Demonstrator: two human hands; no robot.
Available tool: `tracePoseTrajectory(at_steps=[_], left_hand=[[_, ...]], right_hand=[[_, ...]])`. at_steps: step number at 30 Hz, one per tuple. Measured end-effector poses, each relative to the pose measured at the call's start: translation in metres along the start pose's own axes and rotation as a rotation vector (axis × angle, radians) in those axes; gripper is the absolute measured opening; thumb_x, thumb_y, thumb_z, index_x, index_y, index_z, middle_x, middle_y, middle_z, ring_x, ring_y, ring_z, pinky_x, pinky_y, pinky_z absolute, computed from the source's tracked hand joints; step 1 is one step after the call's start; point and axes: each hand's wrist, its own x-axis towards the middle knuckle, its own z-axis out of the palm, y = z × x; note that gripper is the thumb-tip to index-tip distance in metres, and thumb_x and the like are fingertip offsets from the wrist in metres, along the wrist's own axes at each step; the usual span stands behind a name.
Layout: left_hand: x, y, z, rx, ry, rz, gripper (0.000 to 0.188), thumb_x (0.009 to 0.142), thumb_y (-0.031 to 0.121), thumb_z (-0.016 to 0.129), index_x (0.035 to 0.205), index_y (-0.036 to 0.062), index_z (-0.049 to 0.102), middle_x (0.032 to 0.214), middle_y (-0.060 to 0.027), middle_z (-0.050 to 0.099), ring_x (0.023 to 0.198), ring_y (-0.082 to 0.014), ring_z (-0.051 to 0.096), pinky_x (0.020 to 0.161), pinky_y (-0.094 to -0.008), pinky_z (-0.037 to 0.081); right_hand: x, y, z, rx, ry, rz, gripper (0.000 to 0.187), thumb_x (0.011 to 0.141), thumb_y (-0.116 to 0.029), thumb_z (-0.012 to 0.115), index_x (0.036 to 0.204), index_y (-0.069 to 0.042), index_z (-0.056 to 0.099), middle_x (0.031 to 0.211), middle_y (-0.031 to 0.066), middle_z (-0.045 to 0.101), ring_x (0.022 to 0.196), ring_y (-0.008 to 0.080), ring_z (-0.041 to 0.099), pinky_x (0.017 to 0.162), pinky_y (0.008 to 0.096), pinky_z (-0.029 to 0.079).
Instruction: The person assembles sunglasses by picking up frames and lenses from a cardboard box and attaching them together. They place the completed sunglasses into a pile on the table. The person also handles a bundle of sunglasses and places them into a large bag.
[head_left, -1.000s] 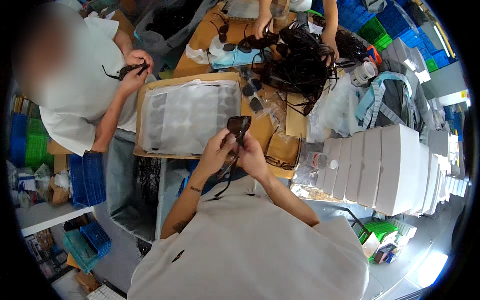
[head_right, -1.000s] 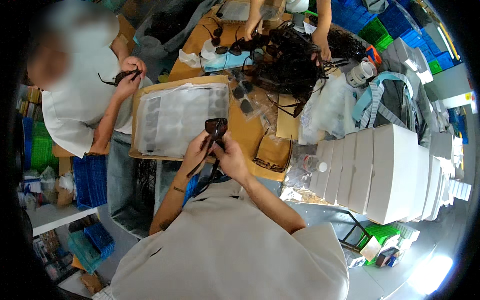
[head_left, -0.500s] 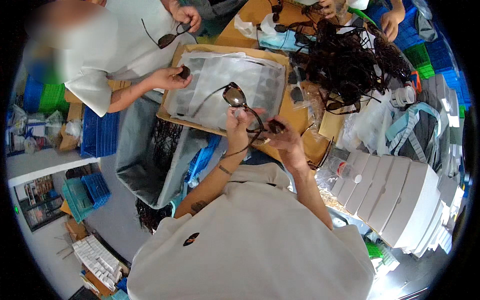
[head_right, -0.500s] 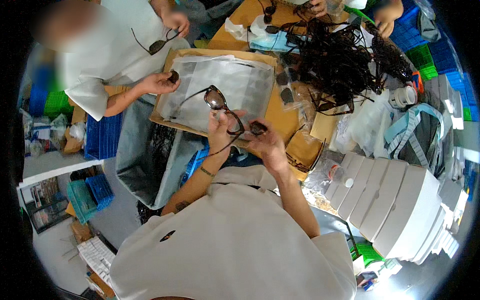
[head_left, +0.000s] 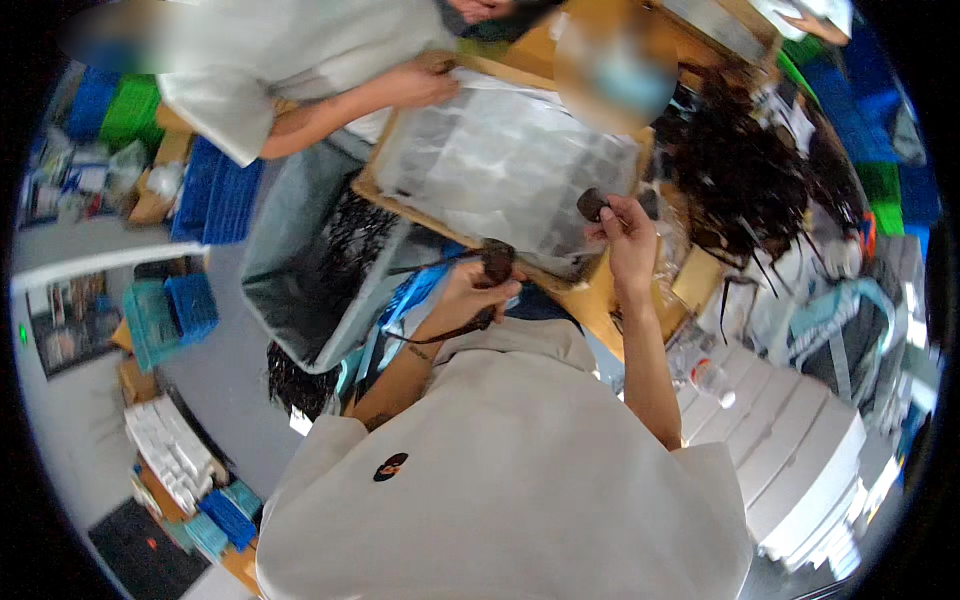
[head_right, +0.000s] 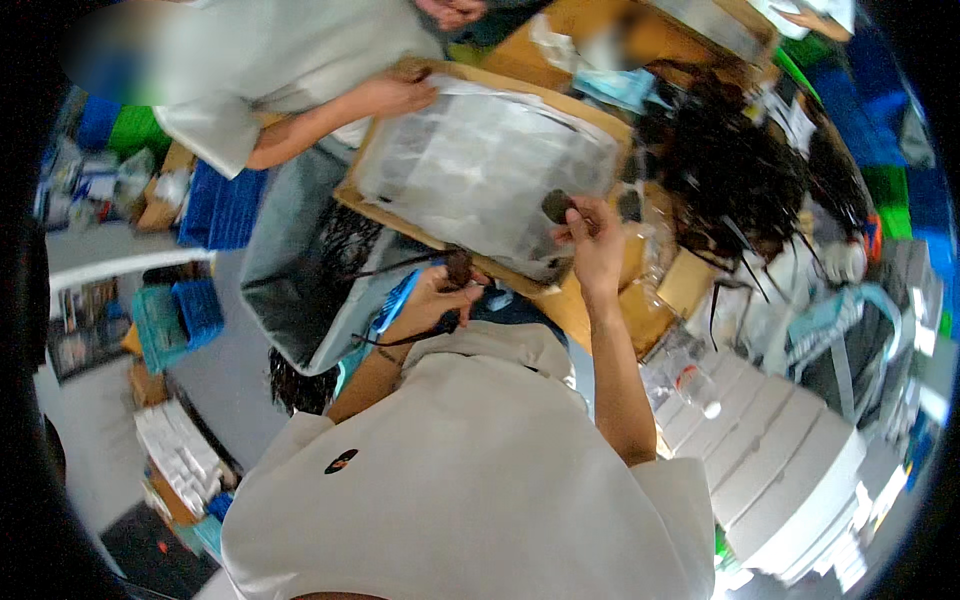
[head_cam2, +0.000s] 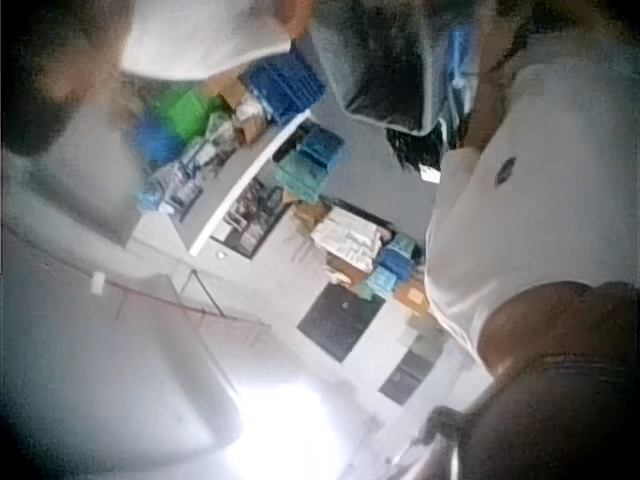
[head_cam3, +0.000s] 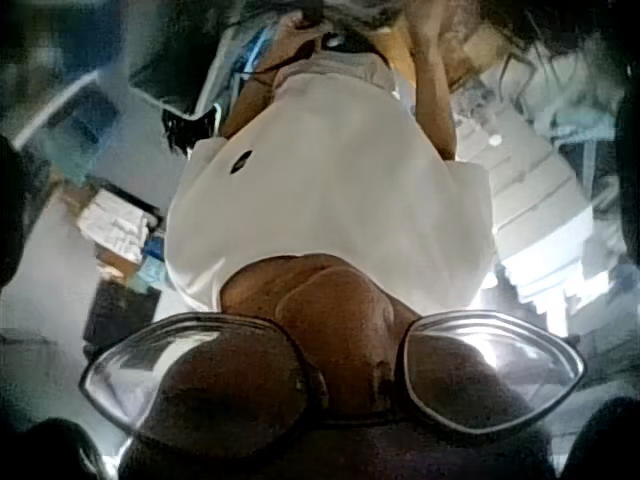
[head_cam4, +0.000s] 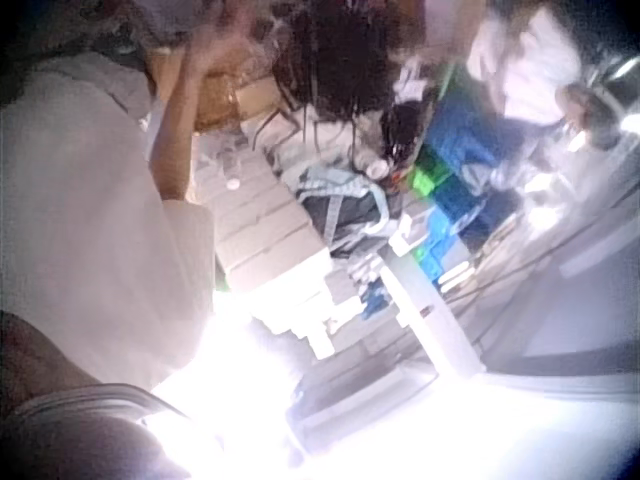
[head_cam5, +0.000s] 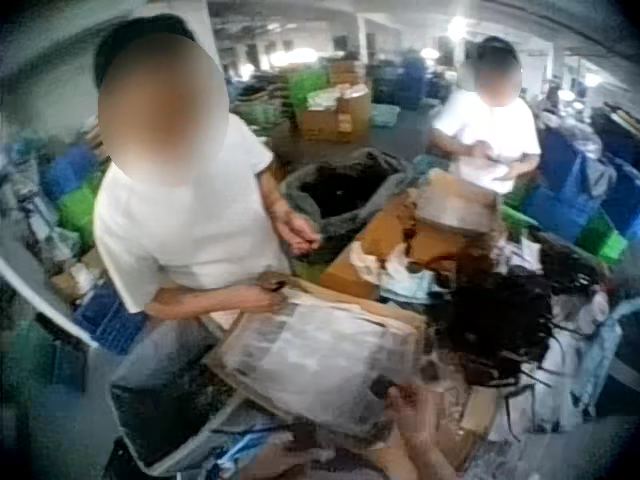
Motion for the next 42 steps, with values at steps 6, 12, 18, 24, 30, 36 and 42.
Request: tracePoseTrajectory(at_steps=[6, 12, 18, 24, 30, 36, 42], left_hand=[[-0.024, 0.009, -0.018, 0.047, -0.01, -0.028, 0.016, 0.091, 0.007, 0.062, 0.103, -0.0032, 0.065, 0.07, -0.0045, 0.062, 0.058, -0.0114, 0.059, 0.053, -0.0262, 0.048], [-0.045, -0.002, -0.03, -0.129, 0.068, 0.087, 0.019, 0.093, 0.006, 0.057, 0.108, -0.005, 0.063, 0.068, -0.0059, 0.061, 0.06, -0.0153, 0.061, 0.058, -0.0282, 0.049], [-0.073, -0.01, -0.05, -0.123, 0.224, 0.105, 0.017, 0.097, 0.012, 0.058, 0.105, -0.0024, 0.063, 0.07, -0.003, 0.06, 0.063, -0.0113, 0.06, 0.06, -0.027, 0.047], [-0.091, -0.004, -0.088, 0.017, 0.222, -0.117, 0.034, 0.102, 0.037, 0.05, 0.117, 0.007, 0.051, 0.074, -0.0001, 0.058, 0.069, -0.0094, 0.06, 0.06, -0.0272, 0.048], [-0.058, 0.064, -0.08, 1.307, 0.262, 0.385, 0.028, 0.096, 0.025, 0.057, 0.089, -0.0022, 0.061, 0.075, -0.019, 0.063, 0.071, -0.032, 0.063, 0.065, -0.038, 0.05], [-0.008, 0.083, -0.047, 0.332, 0.067, 0.408, 0.049, 0.099, 0.041, 0.053, 0.128, 0.0011, 0.056, 0.109, -0.0055, 0.065, 0.093, -0.0156, 0.062, 0.076, -0.0297, 0.05], [0.008, -0.004, 0.019, 0.293, 0.026, 0.291, 0.035, 0.1, 0.012, 0.05, 0.132, -0.0008, 0.048, 0.125, -0.0117, 0.061, 0.113, -0.0195, 0.058, 0.096, -0.0321, 0.045]], right_hand=[[0.047, 0.055, 0.118, -0.046, -0.342, 0.119, 0.013, 0.083, -0.004, 0.071, 0.094, 0.002, 0.068, 0.078, 0.0089, 0.069, 0.066, 0.0134, 0.064, 0.058, 0.0274, 0.051], [0.107, 0.119, 0.25, -0.376, -0.383, 0.034, 0.017, 0.08, -0.005, 0.072, 0.095, 0.002, 0.069, 0.084, 0.0137, 0.07, 0.07, 0.021, 0.068, 0.062, 0.0311, 0.054], [0.096, 0.139, 0.285, -0.932, -0.437, -0.372, 0.025, 0.076, -0.013, 0.075, 0.095, 0.001, 0.069, 0.089, 0.0193, 0.069, 0.082, 0.0411, 0.063, 0.073, 0.0434, 0.053], [0.078, 0.051, 0.258, -0.72, -0.433, -0.27, 0.031, 0.086, -0.019, 0.069, 0.11, -0.001, 0.064, 0.102, 0.0172, 0.069, 0.094, 0.0343, 0.066, 0.081, 0.0416, 0.052], [-0.012, -0.051, 0.147, -0.77, -1.127, -0.449, 0.027, 0.091, -0.012, 0.064, 0.116, -0.002, 0.059, 0.101, 0.012, 0.07, 0.096, 0.0247, 0.068, 0.083, 0.0364, 0.052], [-0.053, -0.052, 0.072, -0.275, -0.749, -0.008, 0.019, 0.093, 0.003, 0.053, 0.111, 0.0, 0.058, 0.091, 0.0124, 0.067, 0.084, 0.0243, 0.065, 0.081, 0.0352, 0.05], [-0.095, -0.01, 0.071, -0.103, -0.256, -0.141, 0.015, 0.089, 0.007, 0.055, 0.102, 0.004, 0.062, 0.091, 0.0077, 0.061, 0.081, 0.0165, 0.059, 0.076, 0.0279, 0.048]])
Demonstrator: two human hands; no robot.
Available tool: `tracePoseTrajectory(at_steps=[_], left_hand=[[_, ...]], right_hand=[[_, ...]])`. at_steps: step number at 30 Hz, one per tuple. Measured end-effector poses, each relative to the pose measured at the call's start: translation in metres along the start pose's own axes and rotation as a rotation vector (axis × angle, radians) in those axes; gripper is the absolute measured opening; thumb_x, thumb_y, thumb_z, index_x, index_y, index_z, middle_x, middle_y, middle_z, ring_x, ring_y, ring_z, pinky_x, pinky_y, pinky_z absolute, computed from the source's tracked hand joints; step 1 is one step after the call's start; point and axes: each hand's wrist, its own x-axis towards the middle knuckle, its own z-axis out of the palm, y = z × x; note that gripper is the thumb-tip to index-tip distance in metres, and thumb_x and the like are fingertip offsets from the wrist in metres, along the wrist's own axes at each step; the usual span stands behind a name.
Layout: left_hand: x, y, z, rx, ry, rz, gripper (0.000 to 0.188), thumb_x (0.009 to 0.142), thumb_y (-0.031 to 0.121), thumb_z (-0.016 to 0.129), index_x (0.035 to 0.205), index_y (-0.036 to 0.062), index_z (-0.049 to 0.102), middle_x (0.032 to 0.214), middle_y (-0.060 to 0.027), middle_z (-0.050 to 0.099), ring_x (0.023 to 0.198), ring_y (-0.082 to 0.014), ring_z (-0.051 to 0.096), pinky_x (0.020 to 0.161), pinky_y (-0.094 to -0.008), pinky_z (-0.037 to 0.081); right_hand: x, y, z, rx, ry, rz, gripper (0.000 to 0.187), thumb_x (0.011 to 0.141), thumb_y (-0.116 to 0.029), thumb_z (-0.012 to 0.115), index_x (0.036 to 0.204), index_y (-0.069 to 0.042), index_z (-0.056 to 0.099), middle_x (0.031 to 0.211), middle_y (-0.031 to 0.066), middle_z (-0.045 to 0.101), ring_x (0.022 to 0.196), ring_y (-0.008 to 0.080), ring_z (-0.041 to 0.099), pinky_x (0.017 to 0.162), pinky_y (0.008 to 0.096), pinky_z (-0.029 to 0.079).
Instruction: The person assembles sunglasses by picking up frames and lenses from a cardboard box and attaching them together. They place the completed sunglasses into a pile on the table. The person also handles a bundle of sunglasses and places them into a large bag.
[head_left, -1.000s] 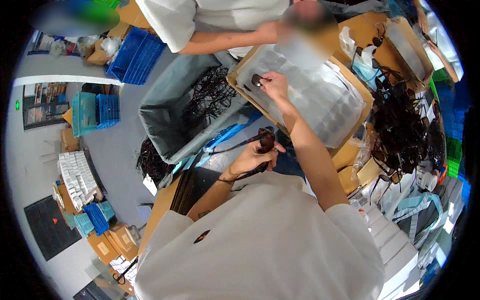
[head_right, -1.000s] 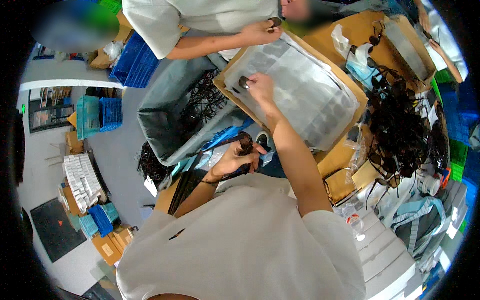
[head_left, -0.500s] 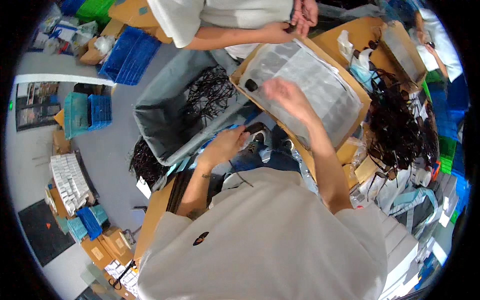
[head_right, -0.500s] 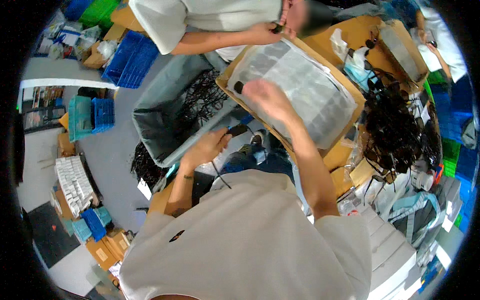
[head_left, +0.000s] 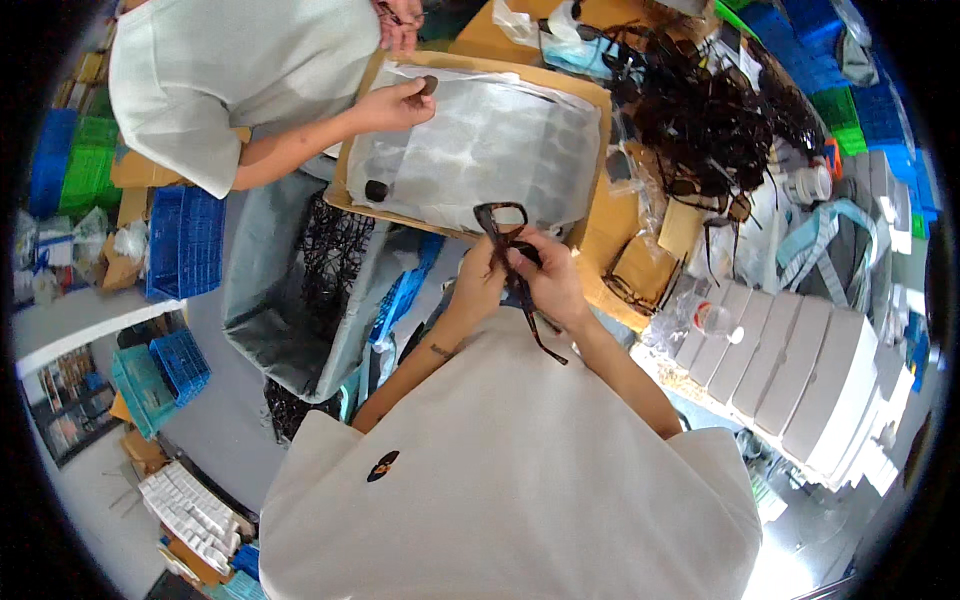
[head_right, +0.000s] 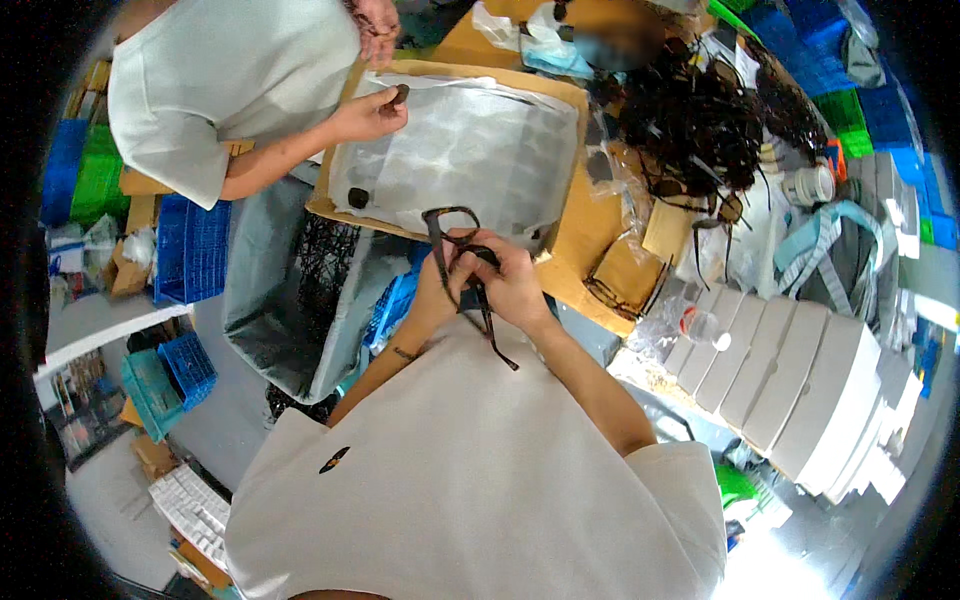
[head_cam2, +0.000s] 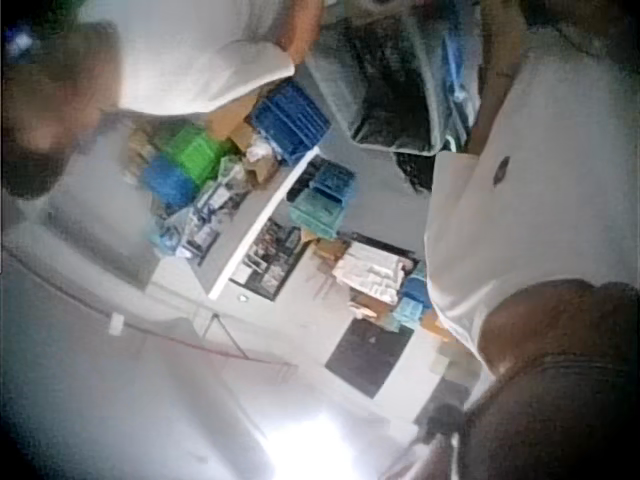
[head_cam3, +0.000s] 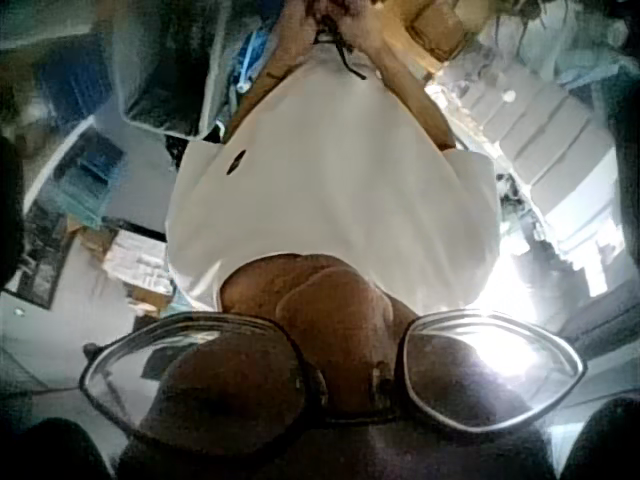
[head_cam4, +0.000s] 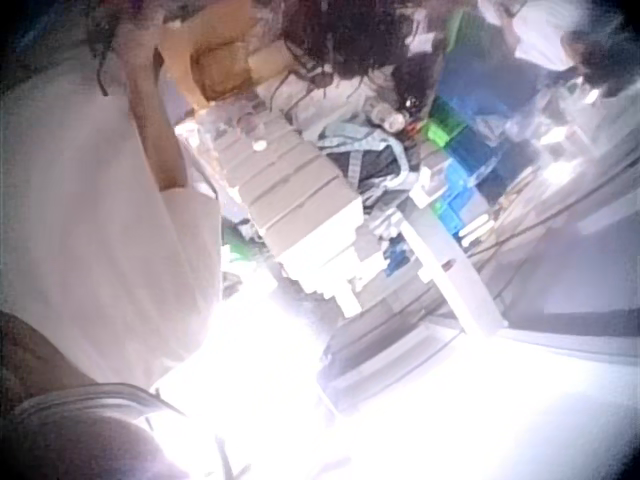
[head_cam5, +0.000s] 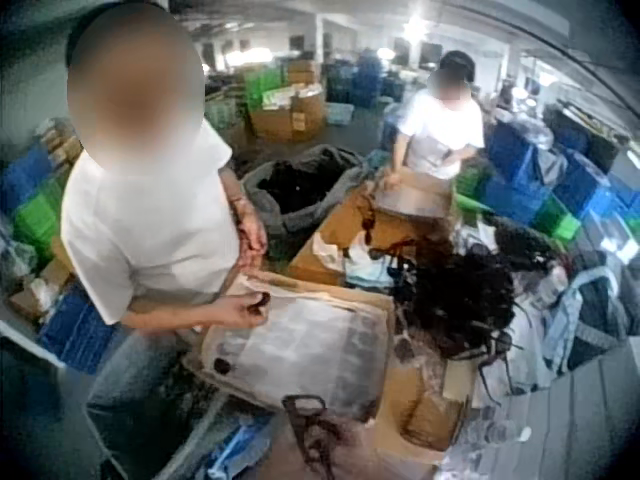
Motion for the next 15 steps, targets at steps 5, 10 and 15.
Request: tracePoseTrajectory(at_steps=[5, 10, 15], left_hand=[[0.007, -0.019, 0.019, -0.139, 0.108, 0.257, 0.03, 0.1, 0.015, 0.052, 0.125, -0.0021, 0.051, 0.125, -0.0131, 0.062, 0.112, -0.0199, 0.058, 0.097, -0.0328, 0.046], [0.018, -0.005, 0.009, -0.131, 0.203, 0.187, 0.041, 0.102, 0.033, 0.052, 0.124, -0.0019, 0.052, 0.123, -0.0145, 0.062, 0.113, -0.0207, 0.058, 0.098, -0.0314, 0.044], [-0.01, 0.001, 0.001, -0.447, 0.175, 0.104, 0.031, 0.105, 0.029, 0.044, 0.107, 0.0003, 0.054, 0.107, -0.0179, 0.065, 0.098, -0.0244, 0.064, 0.09, -0.0377, 0.051]], right_hand=[[-0.004, 0.02, 0.016, -0.04, 0.223, 0.033, 0.009, 0.084, 0.007, 0.06, 0.092, 0.004, 0.063, 0.085, 0.0068, 0.061, 0.077, 0.0116, 0.054, 0.07, 0.0266, 0.047], [0.005, 0.017, 0.005, 0.221, 0.125, 0.176, 0.039, 0.095, -0.011, 0.058, 0.132, 0.001, 0.056, 0.102, 0.0007, 0.063, 0.095, 0.0116, 0.052, 0.087, 0.0237, 0.041], [-0.004, 0.008, -0.061, 0.209, 0.07, 0.462, 0.043, 0.091, -0.013, 0.064, 0.13, 0.003, 0.057, 0.11, 0.0088, 0.067, 0.104, 0.0144, 0.058, 0.088, 0.0258, 0.045]])
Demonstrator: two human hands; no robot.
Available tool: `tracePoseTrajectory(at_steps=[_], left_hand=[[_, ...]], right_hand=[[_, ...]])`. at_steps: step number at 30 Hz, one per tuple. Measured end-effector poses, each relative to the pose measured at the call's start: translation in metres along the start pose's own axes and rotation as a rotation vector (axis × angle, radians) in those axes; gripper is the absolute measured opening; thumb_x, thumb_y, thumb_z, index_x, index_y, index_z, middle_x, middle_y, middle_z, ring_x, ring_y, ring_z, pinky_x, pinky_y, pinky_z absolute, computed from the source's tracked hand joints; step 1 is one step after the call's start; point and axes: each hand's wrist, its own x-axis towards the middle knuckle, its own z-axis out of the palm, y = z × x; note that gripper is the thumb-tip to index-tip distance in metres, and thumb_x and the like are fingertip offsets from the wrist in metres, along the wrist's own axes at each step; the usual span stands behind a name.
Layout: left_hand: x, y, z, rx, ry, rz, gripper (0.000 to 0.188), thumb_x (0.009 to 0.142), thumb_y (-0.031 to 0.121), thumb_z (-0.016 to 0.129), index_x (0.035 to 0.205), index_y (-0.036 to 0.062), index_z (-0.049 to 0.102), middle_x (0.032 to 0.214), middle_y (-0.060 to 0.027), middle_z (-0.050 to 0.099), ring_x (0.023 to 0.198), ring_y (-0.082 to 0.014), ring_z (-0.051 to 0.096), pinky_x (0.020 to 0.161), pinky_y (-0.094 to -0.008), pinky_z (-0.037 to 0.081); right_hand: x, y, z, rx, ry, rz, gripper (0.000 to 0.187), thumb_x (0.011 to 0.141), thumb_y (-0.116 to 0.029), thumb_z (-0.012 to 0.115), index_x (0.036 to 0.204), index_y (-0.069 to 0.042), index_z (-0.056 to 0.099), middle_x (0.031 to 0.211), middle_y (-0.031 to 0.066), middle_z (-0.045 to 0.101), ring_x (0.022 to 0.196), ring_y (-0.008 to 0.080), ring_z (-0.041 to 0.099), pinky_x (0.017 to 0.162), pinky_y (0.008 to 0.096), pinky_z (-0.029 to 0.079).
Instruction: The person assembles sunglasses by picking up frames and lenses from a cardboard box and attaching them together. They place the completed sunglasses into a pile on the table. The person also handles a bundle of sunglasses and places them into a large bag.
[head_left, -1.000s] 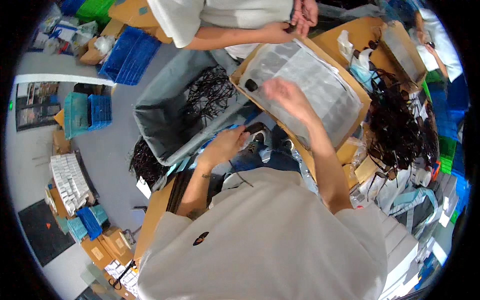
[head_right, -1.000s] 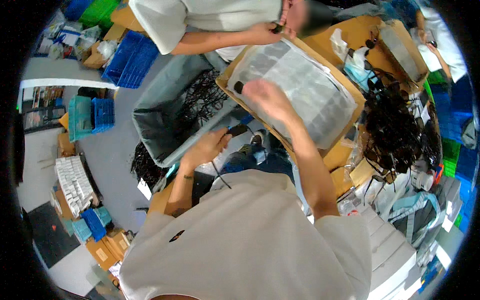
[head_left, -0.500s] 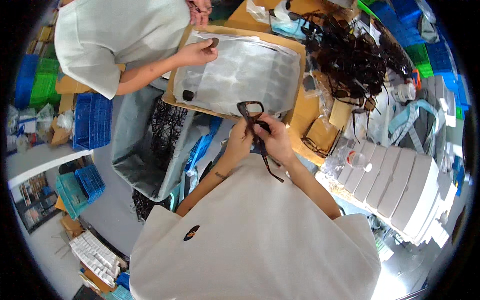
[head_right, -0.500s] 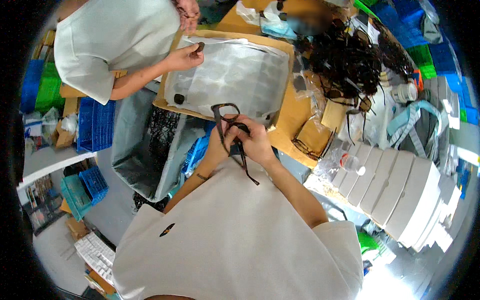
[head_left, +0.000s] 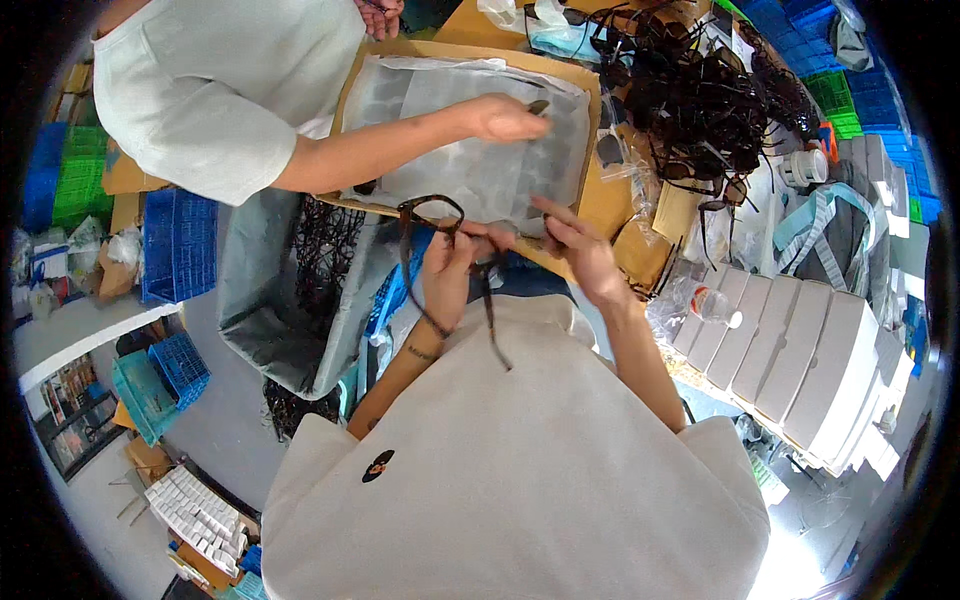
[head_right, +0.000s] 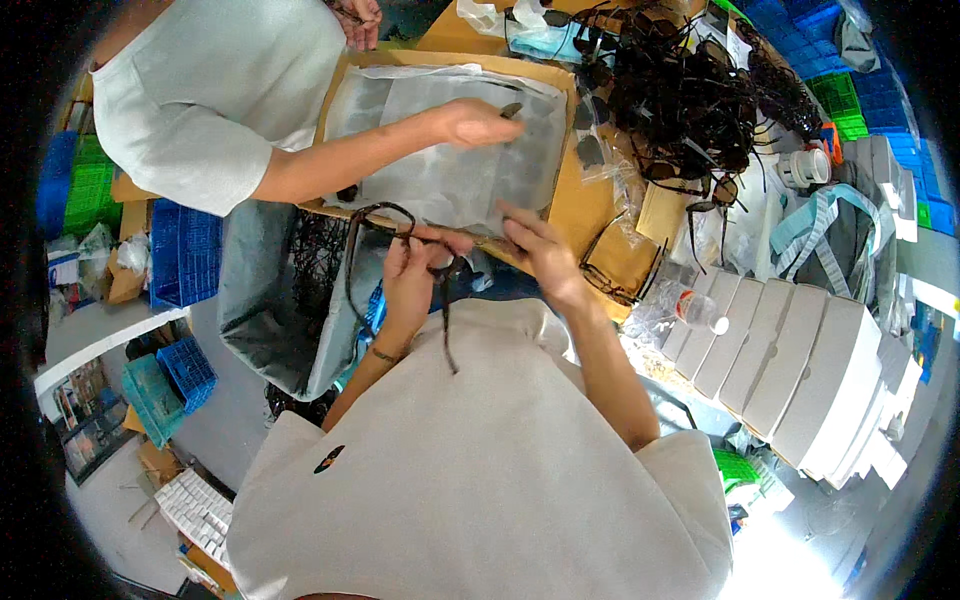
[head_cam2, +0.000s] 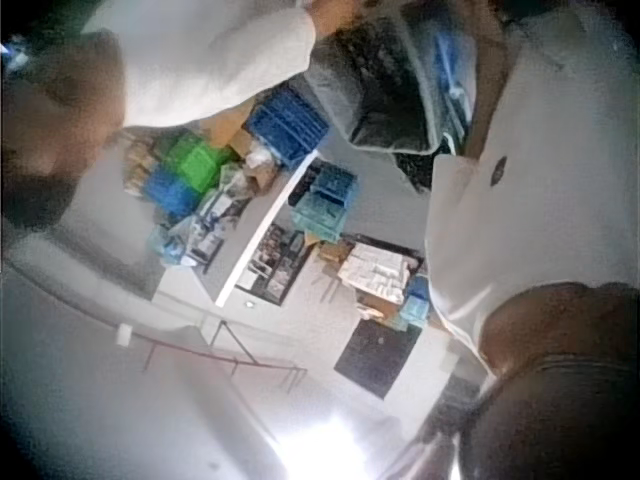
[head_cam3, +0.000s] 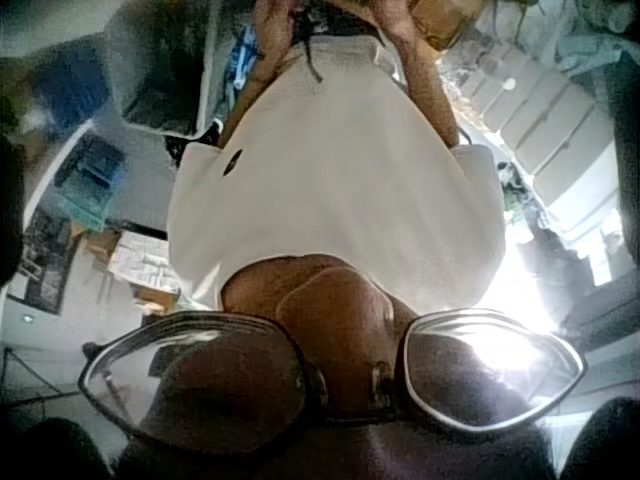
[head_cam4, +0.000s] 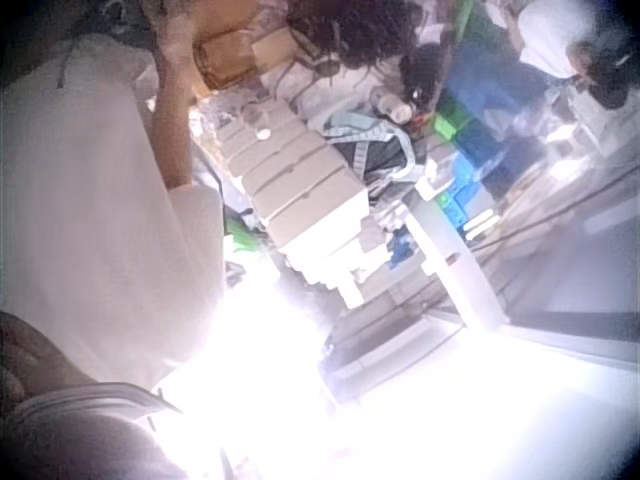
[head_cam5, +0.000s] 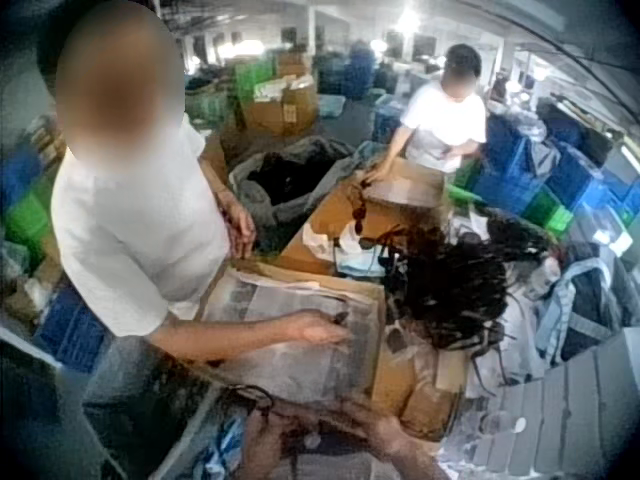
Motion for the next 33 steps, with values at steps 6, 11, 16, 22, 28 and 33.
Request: tracePoseTrajectory(at_steps=[6, 11, 16, 22, 28, 33], left_hand=[[-0.023, 0.009, -0.037, -0.202, 0.007, -0.21, 0.026, 0.104, 0.027, 0.045, 0.102, 0.0023, 0.052, 0.092, -0.0198, 0.067, 0.08, -0.0269, 0.067, 0.077, -0.0401, 0.055], [-0.022, 0.012, -0.037, -0.185, -0.023, -0.255, 0.025, 0.103, 0.027, 0.045, 0.101, 0.0028, 0.051, 0.09, -0.0194, 0.067, 0.08, -0.0279, 0.068, 0.073, -0.039, 0.055], [-0.025, 0.009, -0.037, -0.209, -0.076, -0.266, 0.024, 0.103, 0.026, 0.045, 0.103, 0.0027, 0.051, 0.09, -0.0202, 0.067, 0.079, -0.0286, 0.068, 0.073, -0.0393, 0.055], [-0.029, 0.007, -0.041, -0.193, -0.07, -0.303, 0.026, 0.103, 0.028, 0.044, 0.105, 0.0025, 0.051, 0.091, -0.0174, 0.066, 0.08, -0.0271, 0.068, 0.069, -0.036, 0.055], [-0.006, 0.026, -0.021, 0.097, -0.144, -0.347, 0.025, 0.105, 0.025, 0.042, 0.115, 0.0046, 0.053, 0.093, -0.0131, 0.062, 0.08, -0.0223, 0.063, 0.062, -0.0321, 0.053], [0.031, 0.047, 0.052, 0.933, -0.516, 0.258, 0.022, 0.094, 0.021, 0.058, 0.106, 0.0033, 0.062, 0.103, -0.0127, 0.051, 0.094, -0.0287, 0.054, 0.08, -0.0361, 0.046]], right_hand=[[0.026, -0.022, -0.007, -0.88, 0.262, -0.31, 0.026, 0.082, -0.012, 0.071, 0.106, -0.003, 0.072, 0.086, 0.0128, 0.071, 0.079, 0.0219, 0.065, 0.072, 0.0356, 0.051], [0.107, 0.007, -0.009, -1.391, 0.14, -0.345, 0.02, 0.079, -0.008, 0.069, 0.098, -0.002, 0.073, 0.093, 0.0186, 0.071, 0.087, 0.0366, 0.069, 0.08, 0.0416, 0.055], [0.14, 0.033, -0.015, -1.654, -0.08, -0.139, 0.013, 0.077, -0.005, 0.068, 0.09, -0.002, 0.072, 0.103, 0.0231, 0.068, 0.096, 0.0356, 0.068, 0.081, 0.0412, 0.056], [0.126, 0.026, 0.008, -1.776, -0.032, -0.018, 0.021, 0.077, -0.005, 0.07, 0.097, -0.003, 0.069, 0.104, 0.0186, 0.07, 0.097, 0.0326, 0.07, 0.08, 0.0417, 0.057], [0.073, -0.033, -0.005, -1.412, 0.079, -0.345, 0.024, 0.087, -0.025, 0.069, 0.095, -0.003, 0.067, 0.099, 0.0148, 0.071, 0.092, 0.0333, 0.07, 0.082, 0.0392, 0.056], [-0.019, -0.096, -0.045, -0.451, -0.226, -0.391, 0.046, 0.089, -0.043, 0.068, 0.103, 0.0, 0.063, 0.085, 0.015, 0.068, 0.079, 0.0275, 0.066, 0.072, 0.0362, 0.051]])
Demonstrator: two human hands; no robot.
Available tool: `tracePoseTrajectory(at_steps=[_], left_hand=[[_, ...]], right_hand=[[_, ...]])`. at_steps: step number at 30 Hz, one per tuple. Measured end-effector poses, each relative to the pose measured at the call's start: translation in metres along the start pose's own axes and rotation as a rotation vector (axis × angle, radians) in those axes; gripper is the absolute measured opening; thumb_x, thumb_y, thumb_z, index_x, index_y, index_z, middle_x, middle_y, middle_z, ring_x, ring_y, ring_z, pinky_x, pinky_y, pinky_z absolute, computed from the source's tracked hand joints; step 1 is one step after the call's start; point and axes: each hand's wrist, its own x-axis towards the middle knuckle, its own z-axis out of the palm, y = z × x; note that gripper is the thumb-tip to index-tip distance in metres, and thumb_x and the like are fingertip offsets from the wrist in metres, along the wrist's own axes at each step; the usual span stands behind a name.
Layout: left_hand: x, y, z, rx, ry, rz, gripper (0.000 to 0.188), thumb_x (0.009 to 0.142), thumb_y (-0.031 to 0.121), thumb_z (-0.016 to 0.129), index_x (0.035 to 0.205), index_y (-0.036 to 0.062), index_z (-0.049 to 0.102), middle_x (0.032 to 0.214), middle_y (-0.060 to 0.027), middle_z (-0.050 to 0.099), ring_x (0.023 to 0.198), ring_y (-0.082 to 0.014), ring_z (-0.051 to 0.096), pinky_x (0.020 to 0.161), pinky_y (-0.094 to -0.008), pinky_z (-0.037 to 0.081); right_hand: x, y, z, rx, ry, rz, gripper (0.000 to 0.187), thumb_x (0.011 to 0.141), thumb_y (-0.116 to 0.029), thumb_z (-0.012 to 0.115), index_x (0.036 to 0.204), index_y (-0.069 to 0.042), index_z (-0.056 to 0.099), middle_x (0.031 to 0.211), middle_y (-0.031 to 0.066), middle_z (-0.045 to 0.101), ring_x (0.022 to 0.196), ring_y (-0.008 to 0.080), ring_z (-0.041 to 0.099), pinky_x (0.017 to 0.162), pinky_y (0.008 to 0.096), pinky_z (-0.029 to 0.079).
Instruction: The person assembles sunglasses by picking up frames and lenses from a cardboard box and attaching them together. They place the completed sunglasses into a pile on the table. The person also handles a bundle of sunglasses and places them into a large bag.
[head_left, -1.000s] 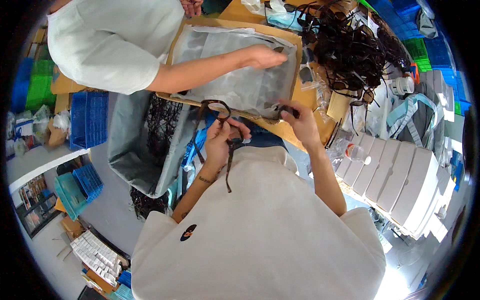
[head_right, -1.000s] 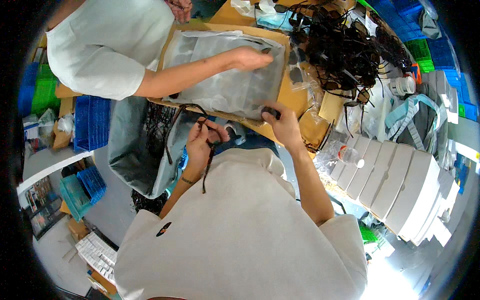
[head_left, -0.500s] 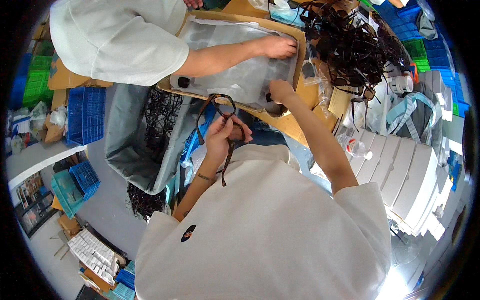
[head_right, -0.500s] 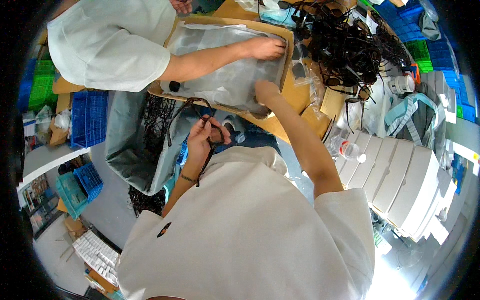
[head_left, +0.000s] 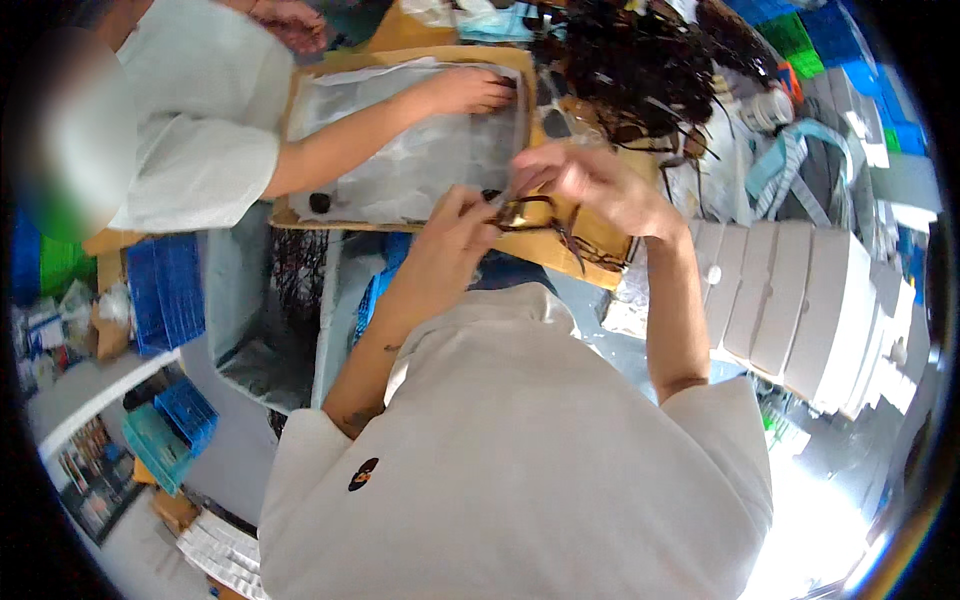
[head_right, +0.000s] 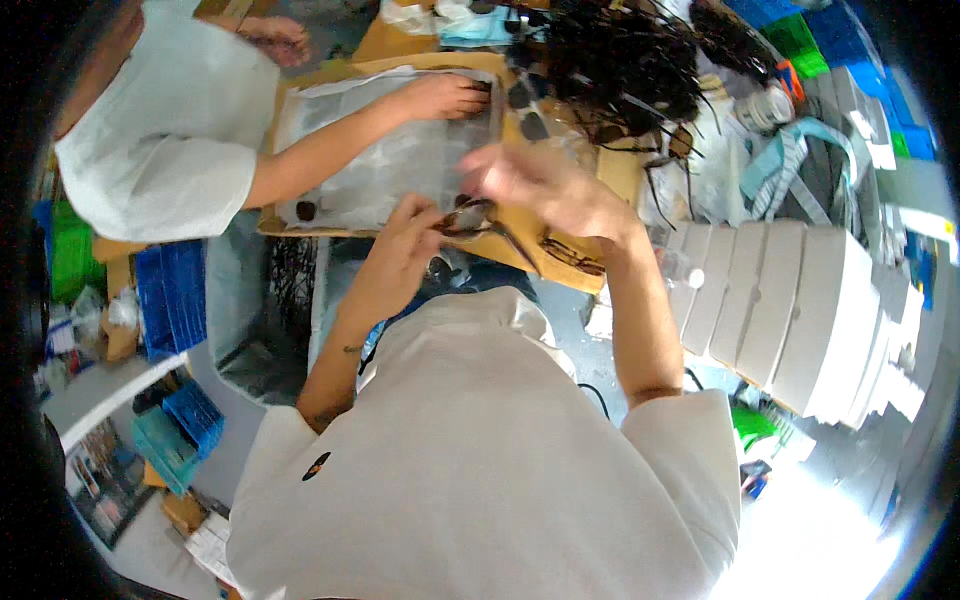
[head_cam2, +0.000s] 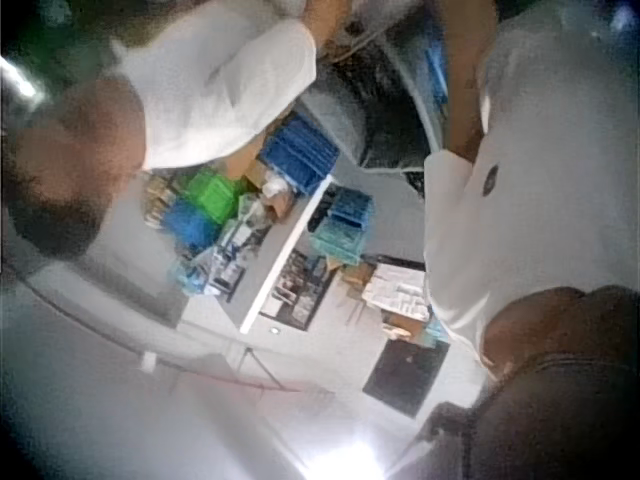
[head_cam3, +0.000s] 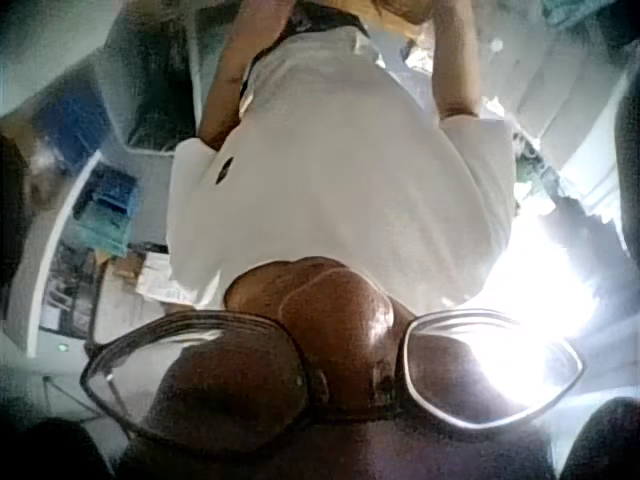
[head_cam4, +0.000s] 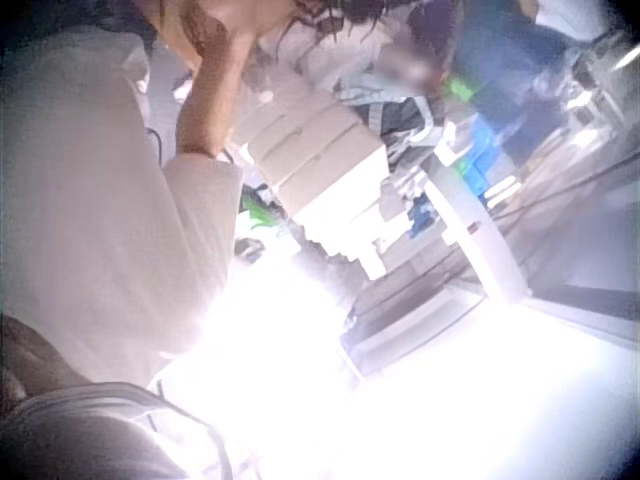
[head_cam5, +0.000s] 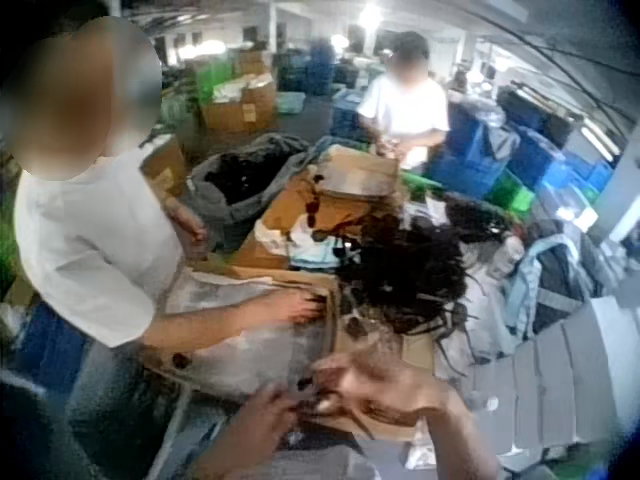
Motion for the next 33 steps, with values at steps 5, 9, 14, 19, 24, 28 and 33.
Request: tracePoseTrajectory(at_steps=[5, 9, 14, 19, 24, 28, 33], left_hand=[[0.065, 0.042, 0.047, 0.426, -0.169, 0.496, 0.018, 0.082, 0.014, 0.063, 0.097, 0.0048, 0.061, 0.103, -0.0098, 0.051, 0.101, -0.0284, 0.051, 0.083, -0.0395, 0.046], [0.079, -0.006, 0.136, 0.552, -0.257, 0.615, 0.023, 0.082, 0.016, 0.062, 0.103, 0.0051, 0.063, 0.113, -0.0119, 0.054, 0.114, -0.0297, 0.051, 0.093, -0.0402, 0.045], [0.066, -0.074, 0.234, 0.692, -0.688, 0.475, 0.043, 0.087, 0.032, 0.063, 0.12, 0.0055, 0.059, 0.128, -0.0144, 0.052, 0.121, -0.0313, 0.05, 0.101, -0.0476, 0.039], [0.066, -0.1, 0.256, 0.812, -0.821, 0.525, 0.057, 0.087, 0.045, 0.063, 0.128, 0.0074, 0.054, 0.132, -0.0158, 0.053, 0.124, -0.0309, 0.049, 0.104, -0.0482, 0.037], [0.07, -0.117, 0.269, 0.793, -0.753, 0.557, 0.066, 0.085, 0.051, 0.064, 0.128, 0.0031, 0.053, 0.124, -0.0165, 0.057, 0.123, -0.032, 0.05, 0.102, -0.0458, 0.04], [0.074, -0.078, 0.241, 0.547, -0.474, 0.553, 0.06, 0.09, 0.049, 0.061, 0.126, 0.0011, 0.054, 0.123, -0.0177, 0.057, 0.118, -0.0339, 0.052, 0.102, -0.0474, 0.041], [0.086, -0.029, 0.169, -0.055, -0.224, 0.209, 0.037, 0.097, 0.027, 0.058, 0.122, 0.0009, 0.053, 0.122, -0.016, 0.057, 0.12, -0.0292, 0.052, 0.101, -0.0439, 0.043]], right_hand=[[-0.05, 0.012, -0.042, -0.47, -0.352, 0.25, 0.039, 0.081, -0.033, 0.074, 0.1, 0.0, 0.066, 0.086, 0.0155, 0.069, 0.08, 0.0315, 0.066, 0.07, 0.0396, 0.05], [-0.098, 0.098, -0.044, -0.959, -0.153, 0.415, 0.03, 0.076, -0.021, 0.075, 0.098, -0.001, 0.068, 0.092, 0.0181, 0.07, 0.083, 0.0354, 0.067, 0.074, 0.0426, 0.052], [-0.118, 0.178, -0.053, -1.067, -0.146, 0.422, 0.027, 0.075, -0.011, 0.07, 0.1, -0.001, 0.068, 0.093, 0.0195, 0.069, 0.086, 0.0393, 0.066, 0.079, 0.0452, 0.053], [-0.052, 0.109, -0.077, -0.896, 0.606, 0.058, 0.042, 0.072, -0.002, 0.071, 0.113, -0.006, 0.063, 0.108, 0.0187, 0.063, 0.103, 0.0366, 0.059, 0.084, 0.0455, 0.048], [0.045, 0.098, -0.127, -1.657, 0.539, 0.028, 0.026, 0.073, -0.007, 0.068, 0.099, -0.006, 0.069, 0.106, 0.0102, 0.06, 0.113, 0.0289, 0.049, 0.093, 0.0413, 0.039], [0.058, 0.088, -0.164, -1.887, 0.243, 0.003, 0.013, 0.075, -0.012, 0.066, 0.086, -0.008, 0.072, 0.111, 0.0112, 0.06, 0.117, 0.0283, 0.047, 0.095, 0.0413, 0.038], [0.034, 0.022, -0.23, -1.563, 0.922, -0.285, 0.017, 0.082, -0.009, 0.063, 0.098, -0.004, 0.067, 0.082, 0.013, 0.066, 0.076, 0.0348, 0.064, 0.069, 0.0411, 0.052]])
